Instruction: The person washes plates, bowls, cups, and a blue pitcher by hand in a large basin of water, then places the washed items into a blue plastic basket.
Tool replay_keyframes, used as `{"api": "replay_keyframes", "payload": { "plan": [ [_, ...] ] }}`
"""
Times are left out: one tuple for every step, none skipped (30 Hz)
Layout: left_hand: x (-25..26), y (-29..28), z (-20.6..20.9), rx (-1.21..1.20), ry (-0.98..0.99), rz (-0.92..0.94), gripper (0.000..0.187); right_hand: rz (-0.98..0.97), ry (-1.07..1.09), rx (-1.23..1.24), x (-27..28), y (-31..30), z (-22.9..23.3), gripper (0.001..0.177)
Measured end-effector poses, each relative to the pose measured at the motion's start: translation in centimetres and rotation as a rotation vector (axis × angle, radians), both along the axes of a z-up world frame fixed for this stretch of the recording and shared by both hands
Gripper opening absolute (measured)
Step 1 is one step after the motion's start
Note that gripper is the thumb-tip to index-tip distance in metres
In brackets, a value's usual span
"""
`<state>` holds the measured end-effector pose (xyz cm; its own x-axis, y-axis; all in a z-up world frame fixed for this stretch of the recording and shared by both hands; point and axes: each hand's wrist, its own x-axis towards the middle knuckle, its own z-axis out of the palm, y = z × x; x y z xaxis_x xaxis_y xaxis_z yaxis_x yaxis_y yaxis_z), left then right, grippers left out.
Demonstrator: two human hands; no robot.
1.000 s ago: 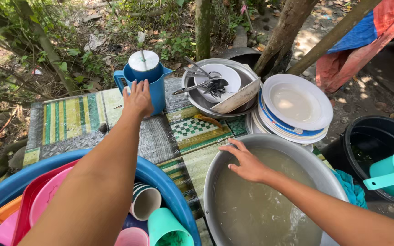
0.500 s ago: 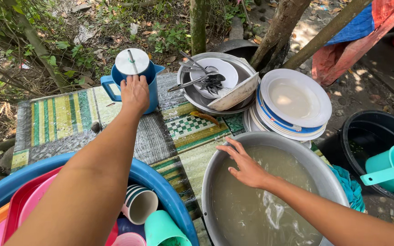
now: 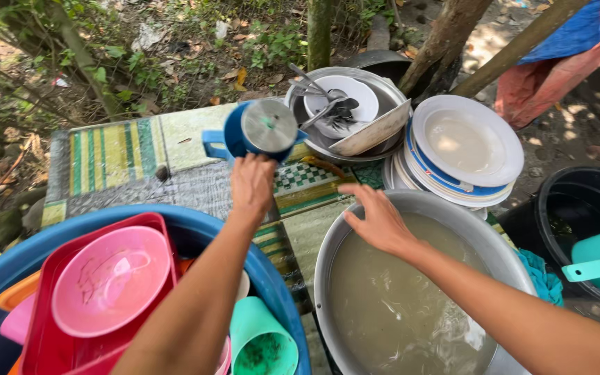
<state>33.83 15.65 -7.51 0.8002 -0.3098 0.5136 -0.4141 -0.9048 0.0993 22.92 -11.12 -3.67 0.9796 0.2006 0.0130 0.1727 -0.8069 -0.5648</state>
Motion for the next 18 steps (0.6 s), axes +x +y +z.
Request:
{"api": "replay_keyframes", "payload": {
  "plan": [
    [-1.6,-0.5,0.1,0.004,0.008,-0.011,0.013,-0.002,-0.02,0.119,0.5,1.1,0.7,0.068],
    [-3.0,-1.0,0.3,0.007,0.016,-0.021,0.012,-0.004,-0.039,0.238,0.9,2.3,1.5,0.075],
    [-4.2,-1.5,0.4,-0.009,0.006,-0.049,0.012,0.0,-0.07,0.302,1.3,3.5,2.1,0.083],
    [-5.3,-1.9,0.6,-0.025,-0.004,-0.078,0.011,0.004,-0.101,0.367,1.7,4.8,2.7,0.092],
    [-6.2,-2.2,0.8,-0.041,-0.019,-0.105,0.011,0.01,-0.136,0.432,2.0,5.7,3.3,0.101],
    [-7.1,-2.8,0.9,-0.006,0.023,-0.109,0.01,0.013,-0.284,0.367,2.1,6.3,3.8,0.105],
    [-8.1,-3.3,1.1,0.029,0.066,-0.113,0.011,0.015,-0.431,0.303,2.2,6.9,4.0,0.109],
    [-9.0,-3.6,1.2,0.063,0.11,-0.117,0.012,0.018,-0.577,0.238,2.0,7.4,4.2,0.113],
    [-9.8,-3.8,1.3,0.073,0.114,-0.135,0.012,-0.014,-0.526,0.175,1.9,7.4,4.3,0.111],
    [-10.6,-3.9,1.5,0.083,0.118,-0.154,0.011,-0.046,-0.476,0.112,1.6,7.3,4.4,0.109],
    [-11.3,-3.9,1.8,0.093,0.123,-0.174,0.01,-0.078,-0.424,0.047,1.2,7.1,4.6,0.107],
    [-11.8,-3.8,2.2,0.079,0.051,-0.202,0.01,-0.057,-0.427,0.063,0.9,6.8,4.9,0.103],
    [-12.3,-3.7,2.6,0.067,-0.022,-0.235,0.012,-0.041,-0.43,0.079,0.5,6.4,5.1,0.098],
    [-12.7,-3.6,3.0,0.055,-0.095,-0.267,0.016,-0.024,-0.434,0.095,0.1,5.8,5.3,0.093],
    [-13.1,-3.3,3.6,0.04,-0.043,-0.271,0.017,-0.025,-0.451,0.129,-0.5,5.2,5.6,0.092],
    [-13.4,-3.1,4.3,0.025,0.009,-0.274,0.019,-0.026,-0.468,0.162,-1.1,4.5,5.9,0.09],
    [-13.6,-3.0,4.8,0.009,0.062,-0.279,0.022,-0.028,-0.482,0.194,-1.6,3.7,6.2,0.088],
    [-13.6,-2.6,5.3,-0.03,0.052,-0.273,0.017,-0.017,-0.53,0.233,-2.1,3.0,6.3,0.087]
  ]
}}
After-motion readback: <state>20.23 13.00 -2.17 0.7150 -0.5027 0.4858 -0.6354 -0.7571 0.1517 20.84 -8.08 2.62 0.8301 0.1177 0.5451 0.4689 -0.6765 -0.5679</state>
